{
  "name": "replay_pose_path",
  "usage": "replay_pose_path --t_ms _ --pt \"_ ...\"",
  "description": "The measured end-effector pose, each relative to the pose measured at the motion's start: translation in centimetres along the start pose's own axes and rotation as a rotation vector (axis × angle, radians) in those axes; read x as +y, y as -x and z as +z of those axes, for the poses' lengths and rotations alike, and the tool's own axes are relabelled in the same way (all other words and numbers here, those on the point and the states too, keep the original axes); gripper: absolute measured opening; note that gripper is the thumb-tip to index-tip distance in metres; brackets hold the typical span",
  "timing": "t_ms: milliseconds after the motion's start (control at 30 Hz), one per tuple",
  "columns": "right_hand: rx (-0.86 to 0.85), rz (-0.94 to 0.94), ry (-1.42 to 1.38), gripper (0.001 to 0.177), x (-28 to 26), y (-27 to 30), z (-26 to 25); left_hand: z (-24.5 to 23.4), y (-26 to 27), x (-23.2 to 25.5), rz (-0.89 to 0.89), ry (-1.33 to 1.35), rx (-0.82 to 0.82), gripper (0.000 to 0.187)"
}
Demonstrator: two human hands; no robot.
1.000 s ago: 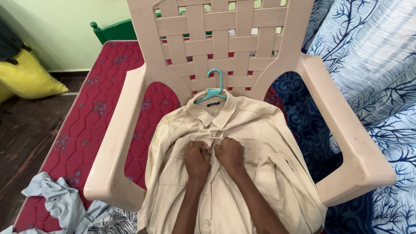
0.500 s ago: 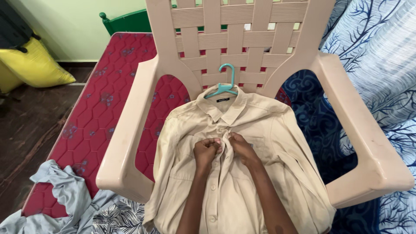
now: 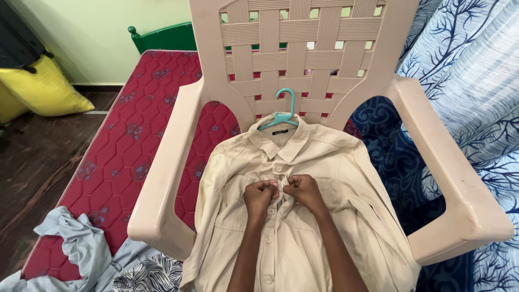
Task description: The person hangs a brown shirt on a hanger and places it in a wardrobe. Then the person picks up a beige shirt, places it on a hanger, and buttons it while it rests on a chair.
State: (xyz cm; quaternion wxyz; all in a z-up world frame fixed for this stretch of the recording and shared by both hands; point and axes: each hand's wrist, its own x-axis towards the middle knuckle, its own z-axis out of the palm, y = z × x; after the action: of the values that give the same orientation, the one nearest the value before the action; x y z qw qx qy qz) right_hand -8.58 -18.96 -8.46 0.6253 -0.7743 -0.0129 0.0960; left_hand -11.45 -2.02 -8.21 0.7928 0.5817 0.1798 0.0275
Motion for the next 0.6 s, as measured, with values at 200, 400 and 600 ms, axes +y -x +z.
replay_pose_path --t_ms 200,400,600 --pt "-0.02 -0.035 0.001 0.016 -1.1 0.3 0.3 0.1 0.5 0.7 0.015 0.008 -0.023 0.016" --pt "0.067 0.027 -0.107 0.011 -2.7 1.0 0.7 0.7 1.5 1.4 0.128 -0.372 0.099 0.013" --pt "0.157 -0.066 0.435 0.027 -2.9 0.8 2.0 0.8 1.5 1.2 0.249 -0.543 0.151 0.012"
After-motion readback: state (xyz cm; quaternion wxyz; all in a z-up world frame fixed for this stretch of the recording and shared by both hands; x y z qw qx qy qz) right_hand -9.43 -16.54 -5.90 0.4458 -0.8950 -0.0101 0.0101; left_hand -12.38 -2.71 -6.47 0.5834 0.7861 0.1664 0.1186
